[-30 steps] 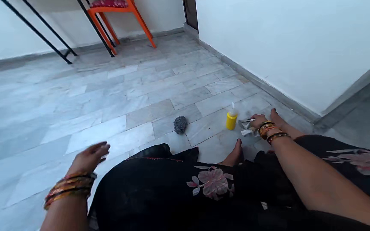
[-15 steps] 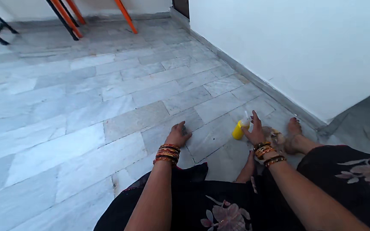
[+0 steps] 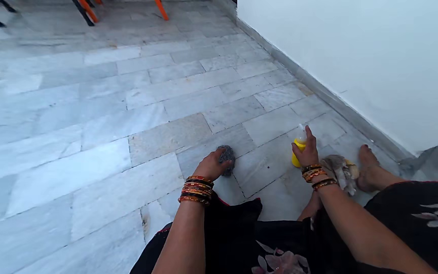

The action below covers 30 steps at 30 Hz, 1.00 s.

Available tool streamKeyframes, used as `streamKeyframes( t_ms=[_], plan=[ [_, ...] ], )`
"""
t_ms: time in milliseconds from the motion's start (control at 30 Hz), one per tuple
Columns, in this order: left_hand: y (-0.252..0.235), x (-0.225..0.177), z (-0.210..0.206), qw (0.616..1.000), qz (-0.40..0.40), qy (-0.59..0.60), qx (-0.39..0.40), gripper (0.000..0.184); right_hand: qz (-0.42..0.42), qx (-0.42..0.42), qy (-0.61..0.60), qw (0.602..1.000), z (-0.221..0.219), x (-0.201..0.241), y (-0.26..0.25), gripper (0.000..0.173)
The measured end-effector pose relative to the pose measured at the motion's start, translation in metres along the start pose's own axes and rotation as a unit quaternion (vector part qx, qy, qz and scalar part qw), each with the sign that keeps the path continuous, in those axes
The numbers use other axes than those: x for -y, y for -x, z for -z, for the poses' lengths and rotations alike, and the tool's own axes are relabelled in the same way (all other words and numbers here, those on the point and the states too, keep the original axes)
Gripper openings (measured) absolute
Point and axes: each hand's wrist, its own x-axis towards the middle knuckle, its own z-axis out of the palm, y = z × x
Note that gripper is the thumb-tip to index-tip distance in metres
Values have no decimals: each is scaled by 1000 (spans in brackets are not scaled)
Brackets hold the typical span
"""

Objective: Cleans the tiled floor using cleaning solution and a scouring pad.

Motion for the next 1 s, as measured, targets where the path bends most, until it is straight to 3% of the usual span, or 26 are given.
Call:
streamKeyframes(
  t_ms=[100,200,333,500,867,1000],
  plan=[
    [-2,2,0,1000,3,-4,24,62,23,26,23,999,-6,6,-3,78],
    [-6,7,1,999,2,-4,42,61,45,138,19,989,-2,21,0,80],
    [-5,0,-1,999,-19,1,40,59,-7,355,17,935,9,47,-2,79],
    [-3,-9,-2,997,-51,-1,50,59,-15,493,86,866,10,54,1,76],
    [-2,-12,0,997,-48,-18,61,62,-49,482,113,867,-4,50,29,67],
    [-1,-14,0,996,-56,-23,65,62,-38,440,74,894,-2,50,25,68]
  ],
)
